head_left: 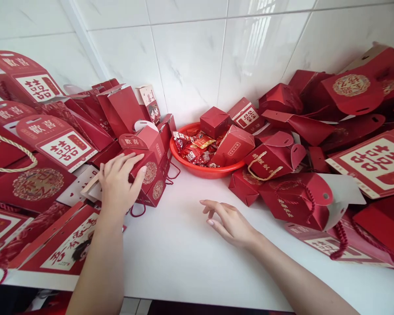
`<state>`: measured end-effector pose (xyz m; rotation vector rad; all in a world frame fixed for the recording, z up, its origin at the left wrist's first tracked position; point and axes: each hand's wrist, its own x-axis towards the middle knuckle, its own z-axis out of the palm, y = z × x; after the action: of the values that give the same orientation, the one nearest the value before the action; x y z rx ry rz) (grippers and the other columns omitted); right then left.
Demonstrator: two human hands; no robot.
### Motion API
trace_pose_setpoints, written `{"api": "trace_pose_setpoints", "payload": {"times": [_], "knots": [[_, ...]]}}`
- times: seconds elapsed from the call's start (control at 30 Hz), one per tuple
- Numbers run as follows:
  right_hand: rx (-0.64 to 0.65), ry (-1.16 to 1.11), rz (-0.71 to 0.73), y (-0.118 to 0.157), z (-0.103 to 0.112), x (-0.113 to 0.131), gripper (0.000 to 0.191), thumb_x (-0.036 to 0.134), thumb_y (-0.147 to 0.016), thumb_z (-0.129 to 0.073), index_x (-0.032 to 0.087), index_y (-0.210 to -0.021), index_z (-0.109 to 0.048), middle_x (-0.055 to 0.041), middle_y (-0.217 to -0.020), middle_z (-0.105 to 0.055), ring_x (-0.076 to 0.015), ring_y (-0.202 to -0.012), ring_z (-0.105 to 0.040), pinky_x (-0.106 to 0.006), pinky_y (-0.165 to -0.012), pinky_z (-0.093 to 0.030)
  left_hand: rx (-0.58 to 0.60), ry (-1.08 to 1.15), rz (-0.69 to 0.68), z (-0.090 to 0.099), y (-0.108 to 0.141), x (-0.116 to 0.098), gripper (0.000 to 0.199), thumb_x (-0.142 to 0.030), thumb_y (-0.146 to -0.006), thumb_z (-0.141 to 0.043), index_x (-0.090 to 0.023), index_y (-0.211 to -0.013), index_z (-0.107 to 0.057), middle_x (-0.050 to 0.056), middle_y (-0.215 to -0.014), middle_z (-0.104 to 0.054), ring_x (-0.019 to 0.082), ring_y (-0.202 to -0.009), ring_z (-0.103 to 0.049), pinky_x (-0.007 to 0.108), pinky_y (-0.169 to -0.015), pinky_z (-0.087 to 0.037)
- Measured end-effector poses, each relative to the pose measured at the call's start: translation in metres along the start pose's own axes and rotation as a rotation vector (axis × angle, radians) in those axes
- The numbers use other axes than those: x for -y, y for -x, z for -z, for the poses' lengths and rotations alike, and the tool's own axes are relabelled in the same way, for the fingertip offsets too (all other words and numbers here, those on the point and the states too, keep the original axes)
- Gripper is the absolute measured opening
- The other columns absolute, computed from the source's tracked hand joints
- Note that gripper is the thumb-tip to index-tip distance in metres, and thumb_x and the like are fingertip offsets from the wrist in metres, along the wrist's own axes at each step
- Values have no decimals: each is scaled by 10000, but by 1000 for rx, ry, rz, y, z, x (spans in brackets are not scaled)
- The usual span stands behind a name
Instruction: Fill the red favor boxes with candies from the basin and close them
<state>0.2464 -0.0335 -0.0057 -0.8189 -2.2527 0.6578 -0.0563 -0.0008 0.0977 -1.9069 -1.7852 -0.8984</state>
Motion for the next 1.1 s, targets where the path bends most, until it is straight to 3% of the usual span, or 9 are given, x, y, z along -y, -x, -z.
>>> {"api": "trace_pose_setpoints", "payload": {"times": [0.4,0.5,0.57,0.63,0.7,0.77,0.83,0.9,1.1], "knots": [[3,75,35,-2,2,5,361,342,-1013,-436,231,-1356,-409,-81,-1095,-690,-199,-877,-672,-381,-830,-519,-142,-92,93,-11,10,-20,422,-378,-956,-497,-222,-1344,-546,137,-1419,-540,348,-1371,-428,629,-1168,-138],[0,78,48,-3,2,6,362,344,-1011,-441,231,-1354,-417,-84,-1107,-692,-197,-871,-677,-378,-827,-524,-264,-101,-20,-15,18,-26,495,-385,-937,-520,-216,-1401,-480,104,-1533,-399,351,-1447,-329,610,-1183,-153],[1,81,51,-4,2,7,360,350,-1012,-441,232,-1352,-427,-85,-1101,-696,-198,-873,-680,-373,-825,-526,-291,-59,-211,-21,27,-34,463,-360,-918,-547,-244,-1364,-515,67,-1492,-457,342,-1426,-373,589,-1195,-168],[1,91,51,-5,2,7,356,352,-1012,-445,228,-1345,-441,-86,-1092,-702,-199,-868,-682,-371,-818,-528,-188,40,-398,-28,35,-45,363,-320,-896,-573,-256,-1253,-599,57,-1337,-600,305,-1305,-524,529,-1176,-275],[-3,103,56,-6,2,6,346,349,-1012,-450,222,-1333,-457,-88,-1086,-706,-202,-866,-686,-374,-818,-529,47,146,-436,-37,41,-52,263,-301,-907,-550,-244,-1146,-642,60,-1165,-683,251,-1131,-637,421,-1056,-438],[-11,111,67,-7,2,5,333,343,-1012,-453,220,-1321,-469,-89,-1088,-710,-203,-868,-691,-376,-823,-528,307,163,-310,-48,43,-54,252,-324,-941,-490,-232,-1123,-636,68,-1104,-691,226,-1013,-672,347,-875,-527],[-18,118,73,-6,2,2,320,337,-1012,-456,224,-1310,-481,-88,-1104,-711,-202,-872,-696,-372,-827,-527,459,69,-143,-59,43,-48,294,-353,-947,-466,-208,-1152,-618,99,-1128,-669,255,-1004,-668,356,-794,-542],[-27,137,79,-6,1,0,296,327,-1012,-459,224,-1286,-501,-86,-1113,-712,-201,-872,-698,-371,-828,-526,499,-48,-69,-69,42,-38,337,-351,-918,-502,-166,-1179,-608,150,-1189,-637,312,-1081,-634,414,-847,-536],[35,317,182,-11,-3,7,200,286,-1004,-464,188,-1101,-609,-88,-958,-723,-218,-870,-687,-365,-785,-536,528,-125,-122,-85,48,-38,434,-359,-914,-502,-103,-1257,-575,227,-1267,-588,384,-1181,-567,535,-963,-472]]}}
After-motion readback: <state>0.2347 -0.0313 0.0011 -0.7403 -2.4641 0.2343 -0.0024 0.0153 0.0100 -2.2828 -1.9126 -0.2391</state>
